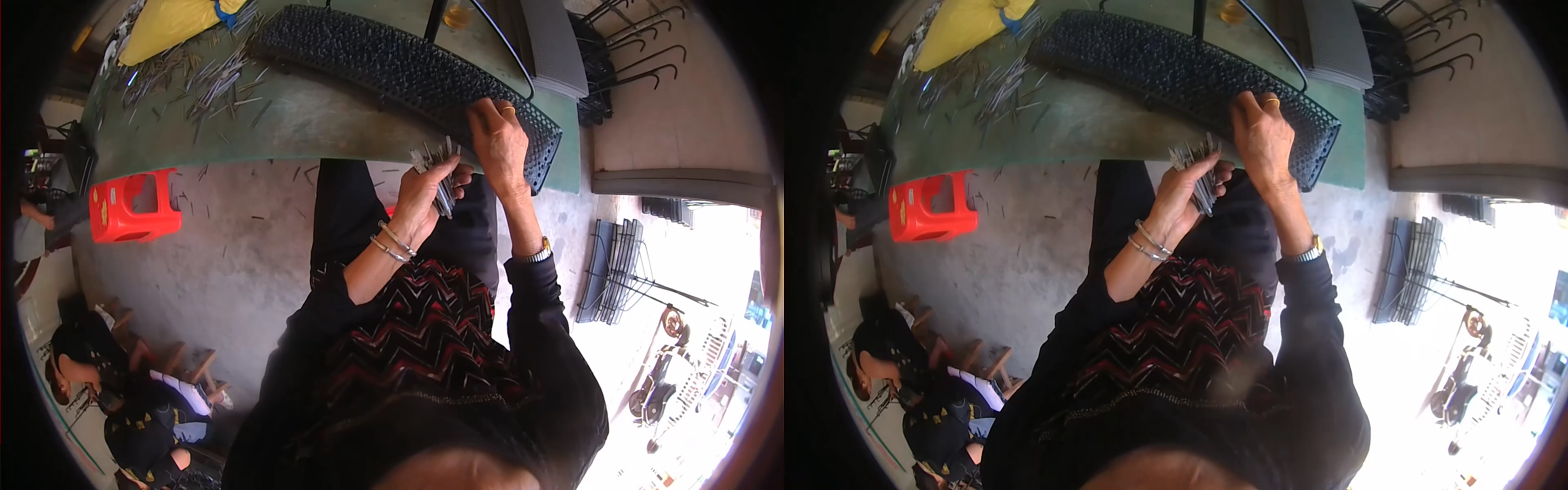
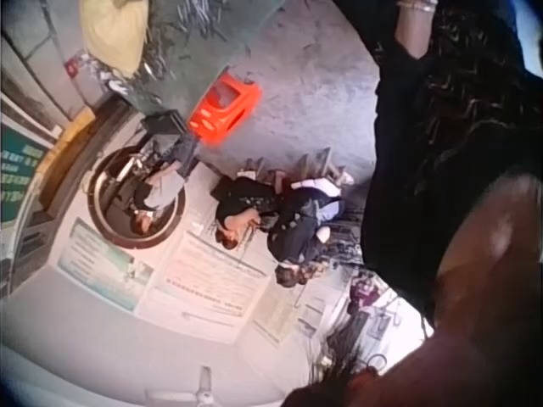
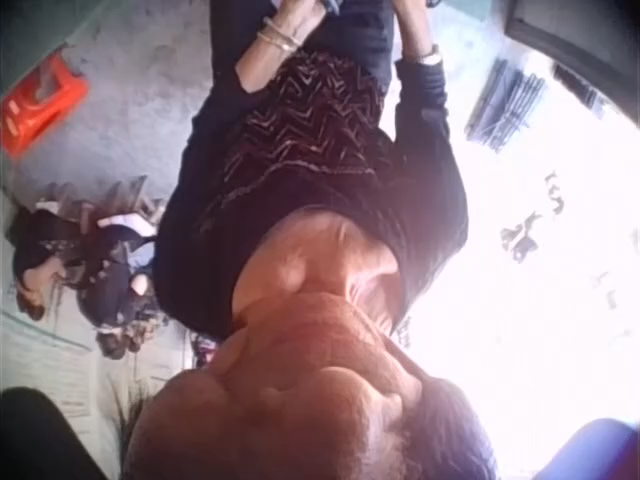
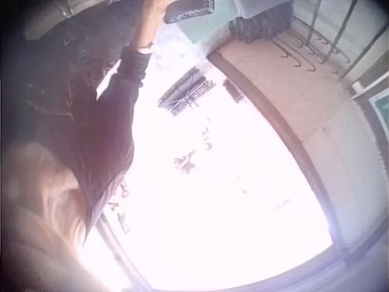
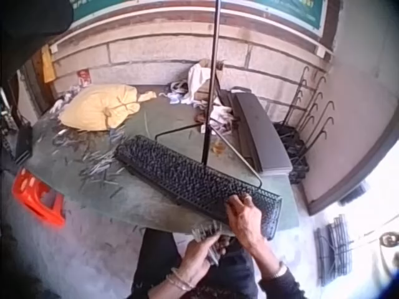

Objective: Inserting small metal pins into a black mesh grid as part of a manual assembly process.

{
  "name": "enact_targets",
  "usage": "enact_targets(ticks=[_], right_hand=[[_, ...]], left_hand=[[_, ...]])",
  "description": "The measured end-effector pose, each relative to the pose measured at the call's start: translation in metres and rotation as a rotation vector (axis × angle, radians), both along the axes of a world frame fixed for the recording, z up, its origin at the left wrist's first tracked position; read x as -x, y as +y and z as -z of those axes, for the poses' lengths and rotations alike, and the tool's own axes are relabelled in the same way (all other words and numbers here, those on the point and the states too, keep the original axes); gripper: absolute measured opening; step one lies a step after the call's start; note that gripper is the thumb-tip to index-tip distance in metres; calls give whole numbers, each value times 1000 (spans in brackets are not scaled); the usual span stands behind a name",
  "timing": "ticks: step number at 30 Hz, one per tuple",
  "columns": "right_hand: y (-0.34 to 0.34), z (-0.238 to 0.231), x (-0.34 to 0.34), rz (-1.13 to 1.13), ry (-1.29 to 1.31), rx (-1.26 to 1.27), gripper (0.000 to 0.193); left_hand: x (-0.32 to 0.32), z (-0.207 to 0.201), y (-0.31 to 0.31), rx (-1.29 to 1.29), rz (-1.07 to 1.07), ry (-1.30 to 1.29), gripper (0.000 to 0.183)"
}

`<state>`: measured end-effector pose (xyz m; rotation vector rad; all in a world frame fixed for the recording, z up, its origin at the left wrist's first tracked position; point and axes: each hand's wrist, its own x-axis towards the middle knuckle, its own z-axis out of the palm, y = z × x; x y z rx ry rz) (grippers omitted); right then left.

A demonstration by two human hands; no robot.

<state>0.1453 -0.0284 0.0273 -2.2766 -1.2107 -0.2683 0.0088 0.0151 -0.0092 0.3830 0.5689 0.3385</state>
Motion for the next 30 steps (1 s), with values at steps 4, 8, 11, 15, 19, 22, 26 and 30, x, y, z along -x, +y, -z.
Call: enact_targets(ticks=[4,8,11,15,19,22,26,30], right_hand=[[-14,-9,0,-46,184,49,16],[-29,-22,12,-270,758,78,15],[-33,-18,6,-204,747,6,14],[-18,-23,8,49,359,-167,11],[0,-11,5,-8,132,-343,10],[6,1,2,1,52,-278,7],[5,7,8,21,-67,-5,7],[0,-2,12,31,103,-99,14]], left_hand=[[1,0,1,-25,-4,-5,18],[4,-2,1,-23,3,13,20],[3,-3,-1,5,7,-4,19],[3,1,-1,7,10,19,19],[5,-3,-3,27,0,26,18],[5,-2,-2,4,22,52,16],[7,-1,-2,-11,11,66,13],[8,-3,-2,-6,20,58,13]])
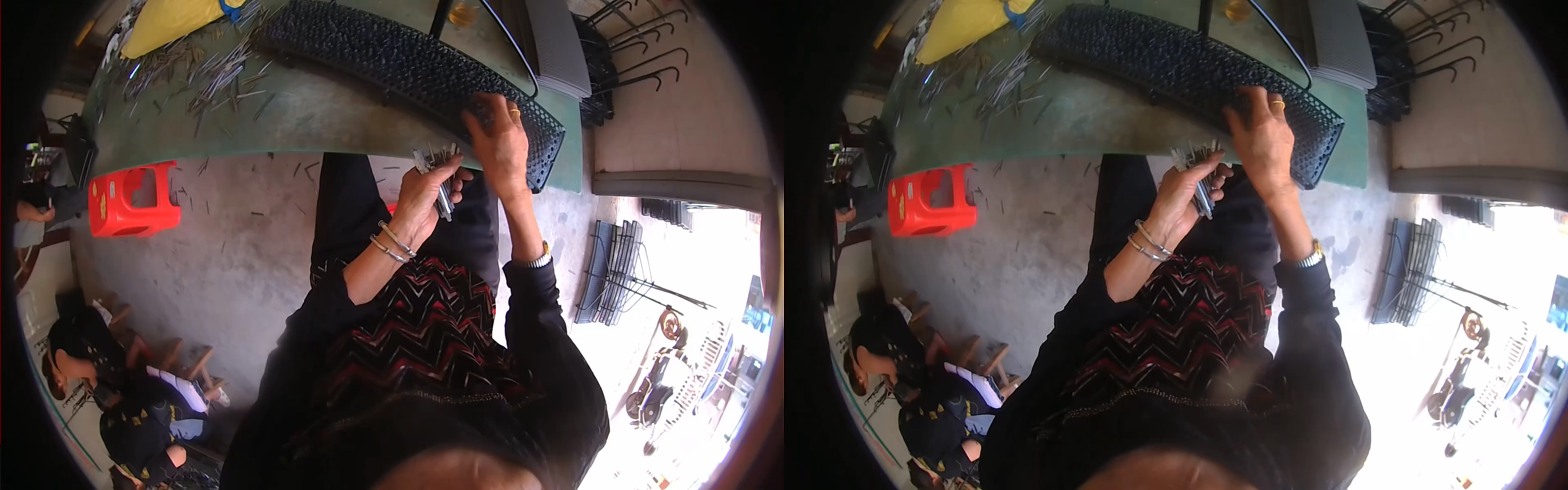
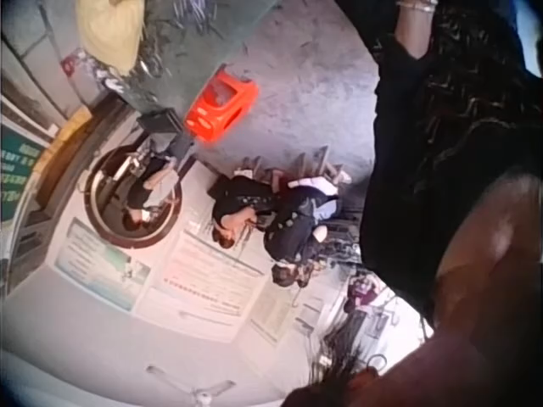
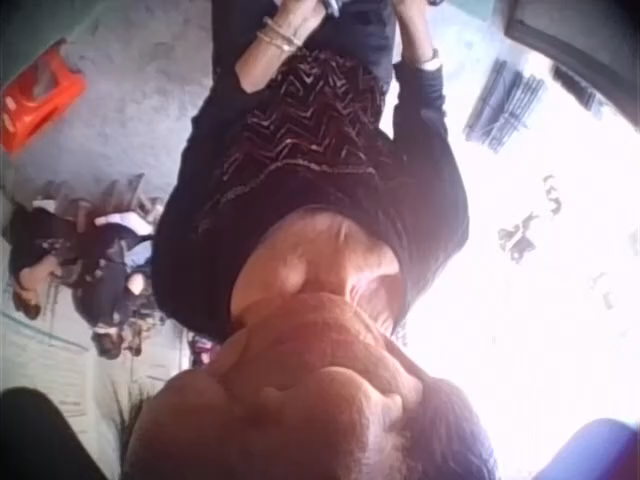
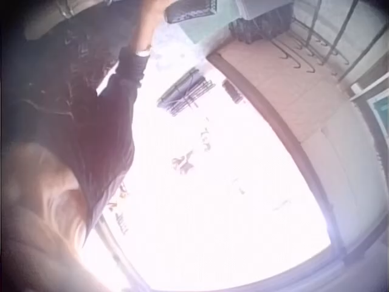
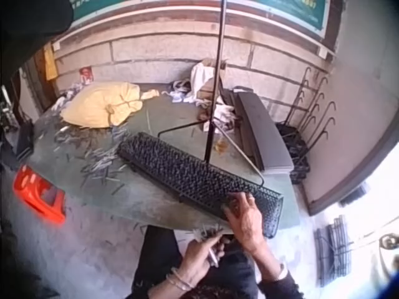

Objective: Inserting small metal pins into a black mesh grid as part of a manual assembly process.

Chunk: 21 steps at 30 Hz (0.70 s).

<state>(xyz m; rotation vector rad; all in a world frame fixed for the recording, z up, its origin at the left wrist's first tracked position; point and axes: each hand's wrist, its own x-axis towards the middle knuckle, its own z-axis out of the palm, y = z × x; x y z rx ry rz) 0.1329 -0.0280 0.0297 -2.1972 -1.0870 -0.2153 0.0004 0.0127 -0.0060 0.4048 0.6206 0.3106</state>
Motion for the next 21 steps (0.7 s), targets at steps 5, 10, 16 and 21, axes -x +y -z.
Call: enact_targets(ticks=[5,10,16,21], right_hand=[[-28,-12,-2,-284,461,182,17],[-30,-19,-3,-326,718,52,16],[-4,-18,5,-73,62,-196,9],[8,3,-2,-53,-16,-122,7]], left_hand=[[3,0,-2,-59,8,-22,18],[4,-1,0,-19,9,-28,20],[5,5,1,105,-42,-39,23],[9,5,1,65,-22,-16,25]])
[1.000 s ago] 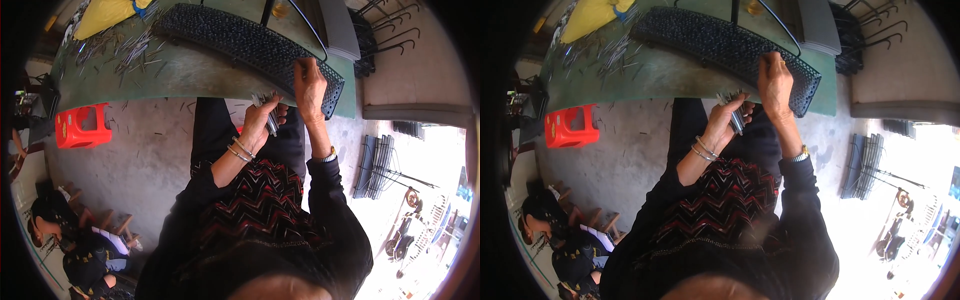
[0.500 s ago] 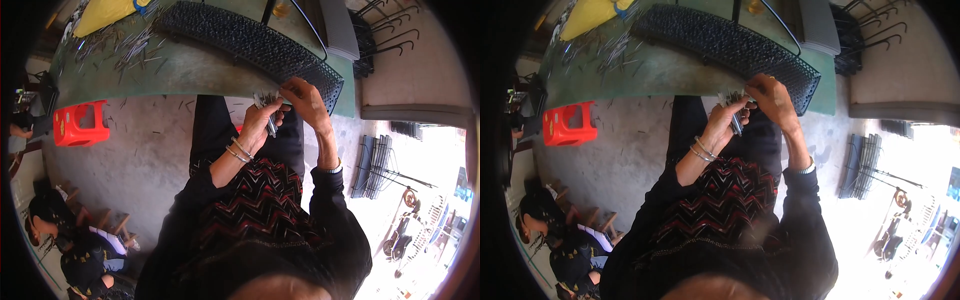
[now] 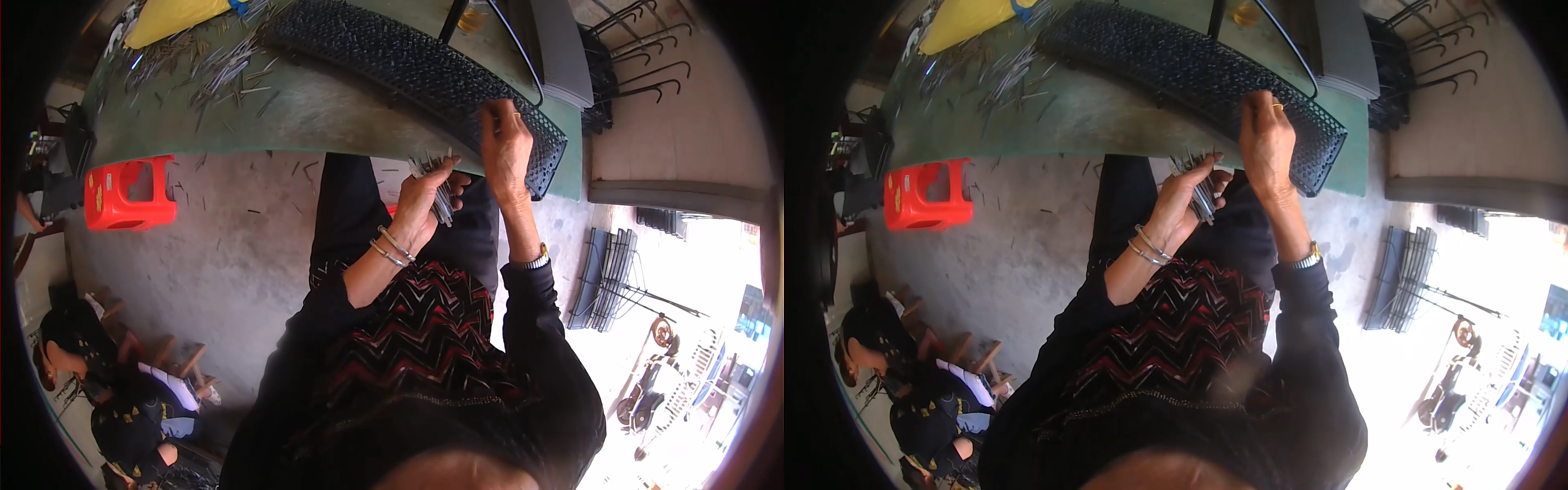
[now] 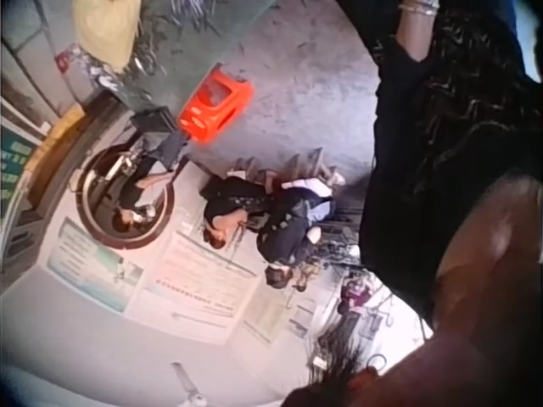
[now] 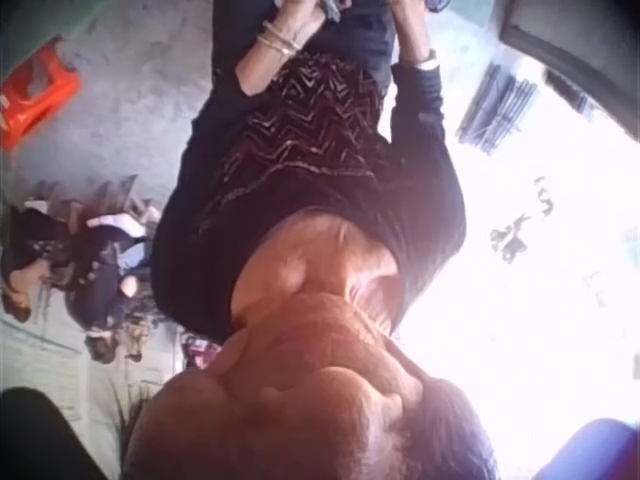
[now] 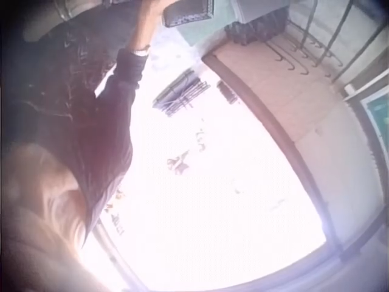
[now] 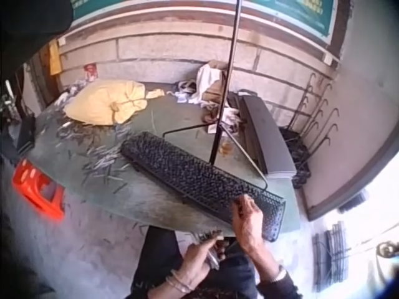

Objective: Inserting small metal pins into a black mesh grid as part of a manual assembly process.

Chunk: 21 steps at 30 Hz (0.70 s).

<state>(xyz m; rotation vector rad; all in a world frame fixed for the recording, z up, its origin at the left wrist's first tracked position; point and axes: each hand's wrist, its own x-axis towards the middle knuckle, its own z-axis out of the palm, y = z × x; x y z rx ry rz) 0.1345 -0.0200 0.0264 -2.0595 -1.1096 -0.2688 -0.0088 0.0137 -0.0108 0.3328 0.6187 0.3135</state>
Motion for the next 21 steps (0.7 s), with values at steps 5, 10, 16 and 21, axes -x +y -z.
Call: enact_targets(ticks=[5,10,16,21], right_hand=[[0,5,9,16,-129,186,10],[-20,-9,3,-112,160,262,20],[-50,-22,14,-227,703,228,18],[-50,-27,10,57,394,65,16]], left_hand=[[1,6,0,-24,5,-58,22],[0,-7,0,-70,-19,-21,16],[-2,-11,-8,-133,30,-52,19],[-4,-8,-10,4,61,-24,23]])
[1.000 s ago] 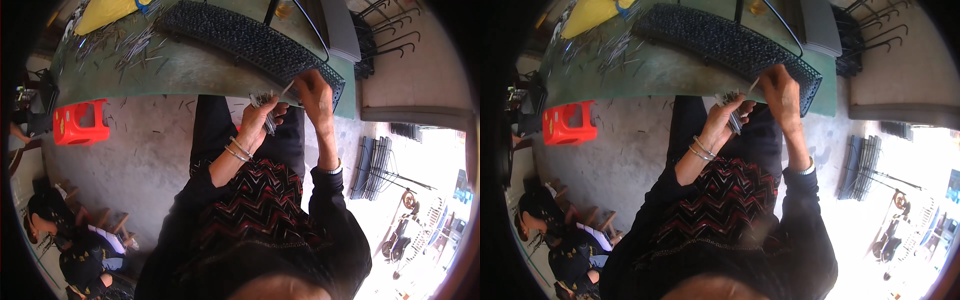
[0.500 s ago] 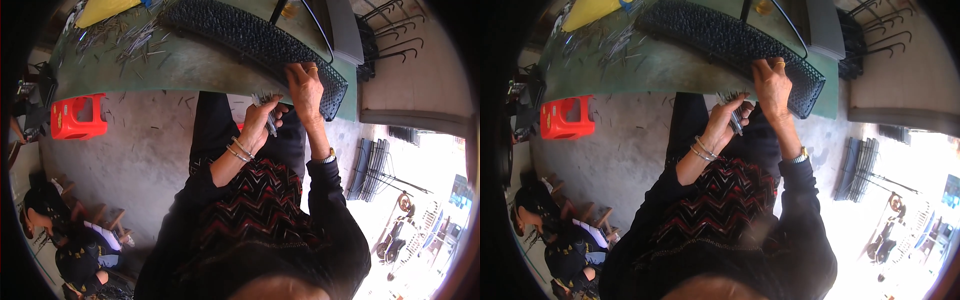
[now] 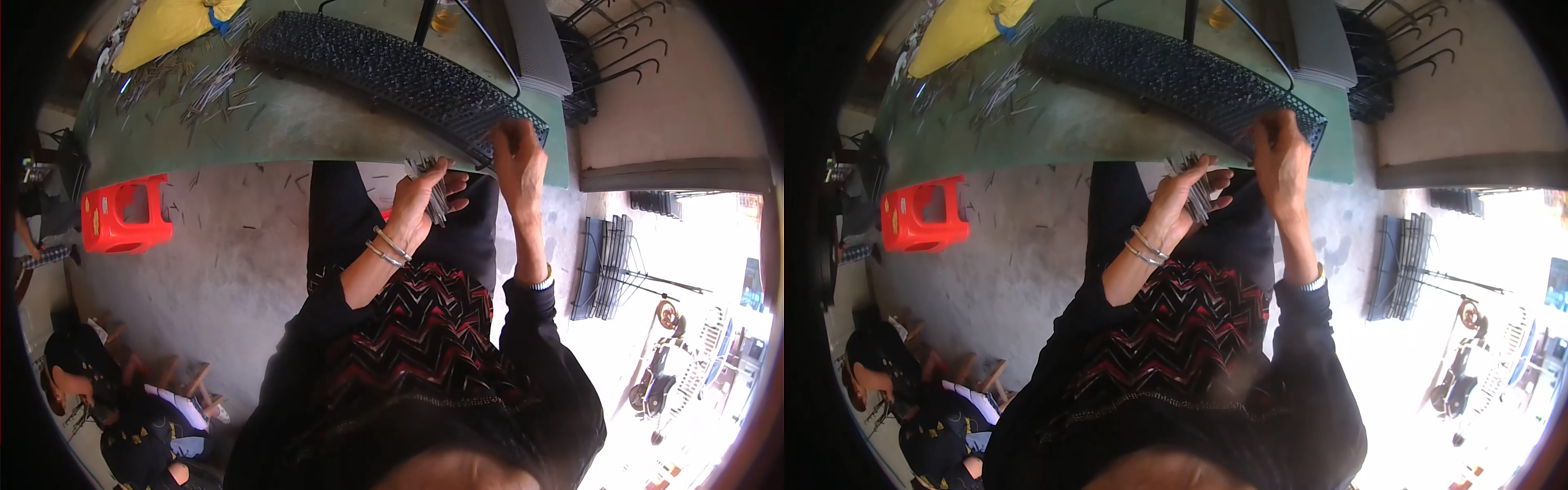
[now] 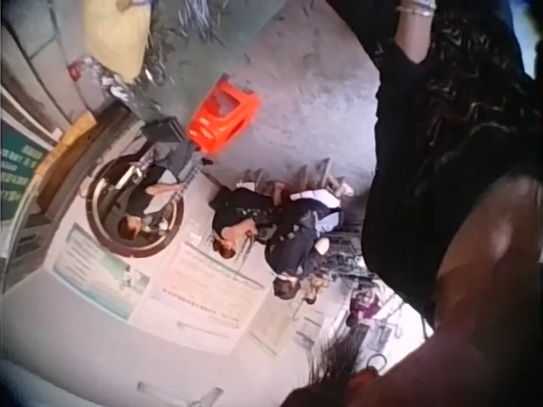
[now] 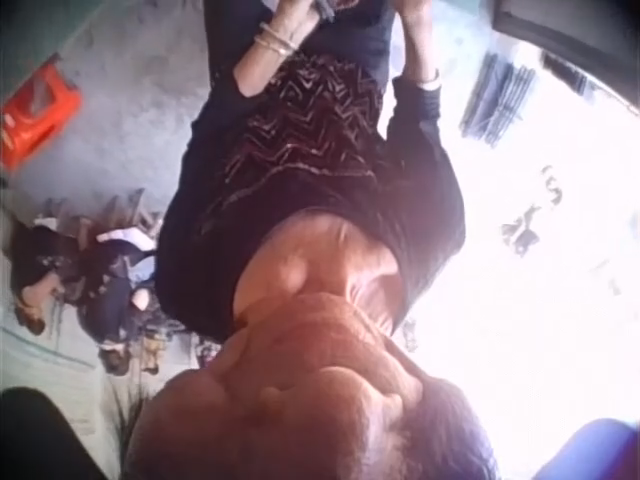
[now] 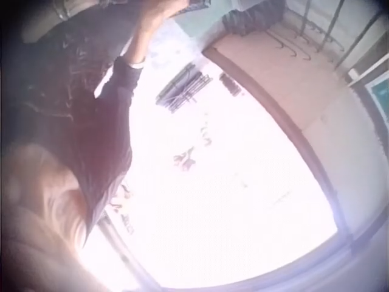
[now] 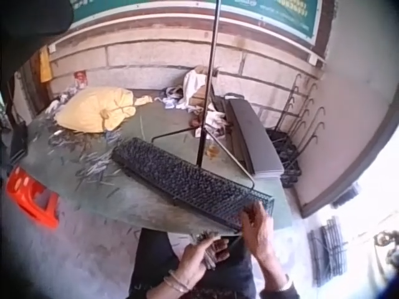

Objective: Inserting small metal pins into a black mesh grid as part of a manual assembly process.

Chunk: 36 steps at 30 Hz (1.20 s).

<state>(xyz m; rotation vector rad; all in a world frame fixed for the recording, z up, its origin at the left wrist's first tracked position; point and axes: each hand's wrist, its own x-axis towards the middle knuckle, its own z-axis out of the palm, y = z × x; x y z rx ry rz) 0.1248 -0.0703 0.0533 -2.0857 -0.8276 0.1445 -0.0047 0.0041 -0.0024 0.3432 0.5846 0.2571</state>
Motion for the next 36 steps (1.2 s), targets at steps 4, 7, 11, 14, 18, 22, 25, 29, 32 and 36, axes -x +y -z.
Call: enact_targets(ticks=[4,7,11,14,18,22,25,29,32,36], right_hand=[[14,1,-17,173,-296,-149,12],[24,18,-30,150,-345,-175,11],[30,32,-34,110,-350,-110,9],[32,32,-32,16,-506,8,8],[29,27,-30,51,-475,1,17],[4,4,-23,-245,251,107,20],[1,0,-14,-326,405,96,18],[-6,5,-15,-341,539,26,14],[-9,-2,-13,-291,537,-36,12],[-7,2,-12,-105,190,-105,11]], left_hand=[[-4,3,-2,15,49,-8,22],[-7,5,-5,-28,80,-39,24],[-10,2,-4,-33,59,-6,21],[-14,5,-1,-28,38,-8,17],[-13,3,0,-58,4,0,15],[-9,1,3,-115,-1,-22,16],[-7,-5,1,-139,23,-9,18],[-9,-7,-4,-146,53,17,19],[-10,-3,-3,-145,49,3,20],[-10,1,0,-118,48,50,20]])
